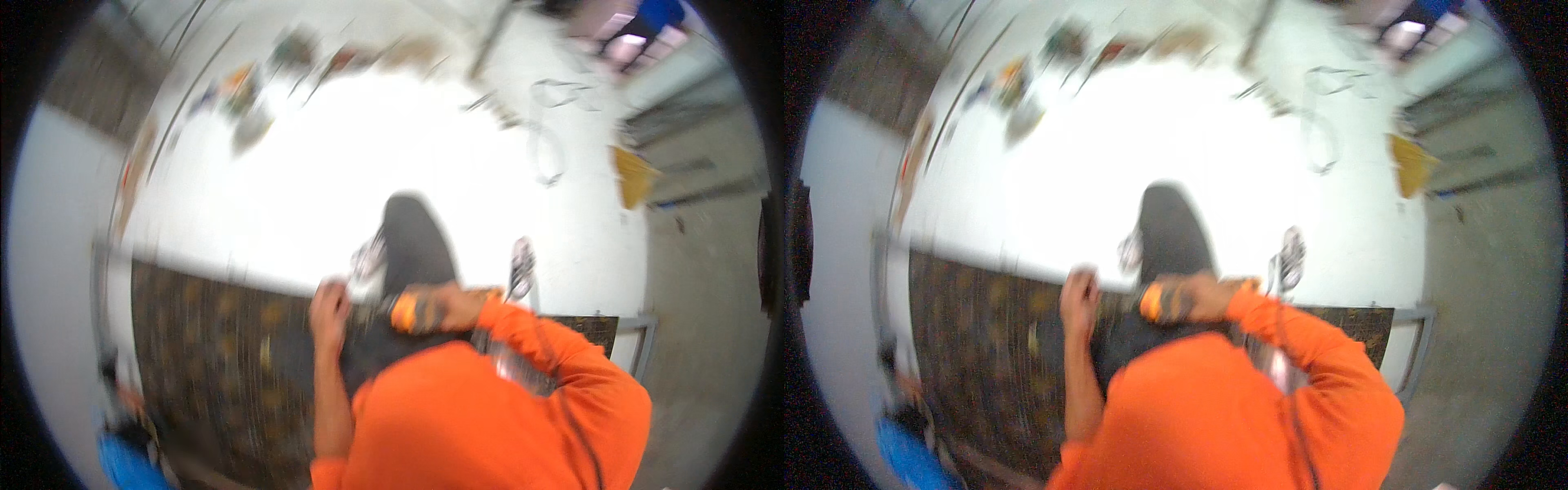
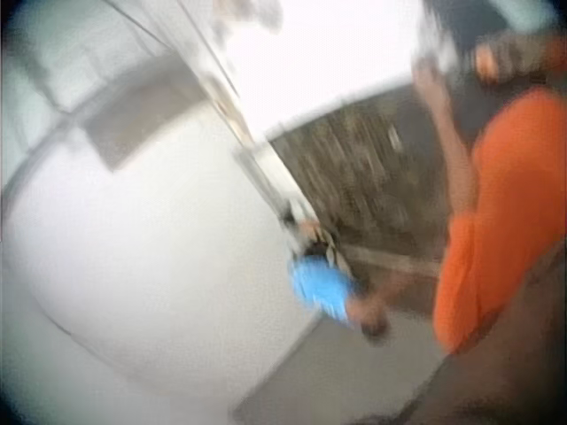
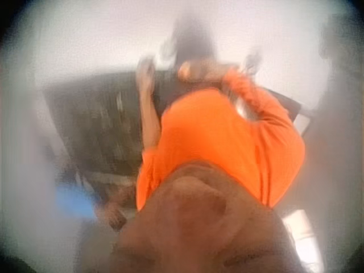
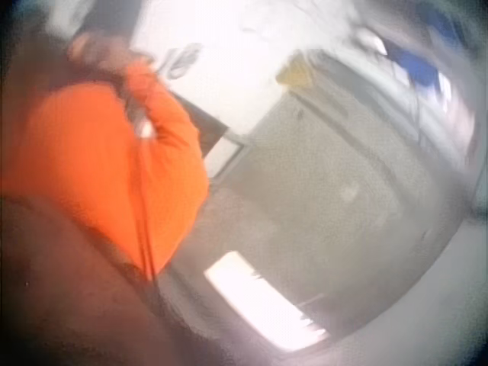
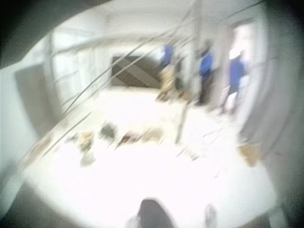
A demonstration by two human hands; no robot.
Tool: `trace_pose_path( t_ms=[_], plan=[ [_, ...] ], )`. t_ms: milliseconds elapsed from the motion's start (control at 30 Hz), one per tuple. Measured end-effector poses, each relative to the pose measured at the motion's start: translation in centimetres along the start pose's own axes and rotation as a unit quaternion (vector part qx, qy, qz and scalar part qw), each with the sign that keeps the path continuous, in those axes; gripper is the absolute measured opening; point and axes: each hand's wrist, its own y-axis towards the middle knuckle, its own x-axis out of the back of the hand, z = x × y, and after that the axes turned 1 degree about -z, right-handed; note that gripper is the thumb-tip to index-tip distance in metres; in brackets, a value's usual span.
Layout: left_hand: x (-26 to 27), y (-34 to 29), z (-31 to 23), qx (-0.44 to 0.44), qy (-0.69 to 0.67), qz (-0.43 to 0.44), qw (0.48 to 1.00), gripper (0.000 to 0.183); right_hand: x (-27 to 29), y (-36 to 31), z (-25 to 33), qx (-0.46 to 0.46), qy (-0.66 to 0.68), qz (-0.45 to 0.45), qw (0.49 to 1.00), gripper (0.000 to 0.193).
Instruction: The person sits on the floor and uses a cordless drill to make holes in a large patterned tile. They repeatedly position the drill, drill into the tile, and adjust their position to reach different spots.
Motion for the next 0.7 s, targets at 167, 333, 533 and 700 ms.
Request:
trace_pose_path(
  t_ms=[167, 333, 533, 700],
  plan=[
    [-0.7, -0.6, 3.4, 0.142, -0.267, -0.019, 0.953, 0.024, 0.9, -0.4, 0.7, -0.016, -0.012, 0.051, 0.998, 0.073],
    [0.0, -0.8, 9.7, 0.106, -0.191, 0.004, 0.976, 0.028, 1.1, 0.7, 0.7, -0.017, 0.016, 0.049, 0.999, 0.067],
    [-0.3, -1.5, 13.0, 0.106, -0.161, -0.03, 0.981, 0.025, 1.3, 1.5, 0.2, -0.025, 0.014, 0.063, 0.998, 0.066],
    [0.0, -1.6, 9.6, 0.18, -0.227, -0.034, 0.956, 0.024, 1.2, 1.8, 0.4, -0.036, 0.004, 0.067, 0.997, 0.067]
  ],
)
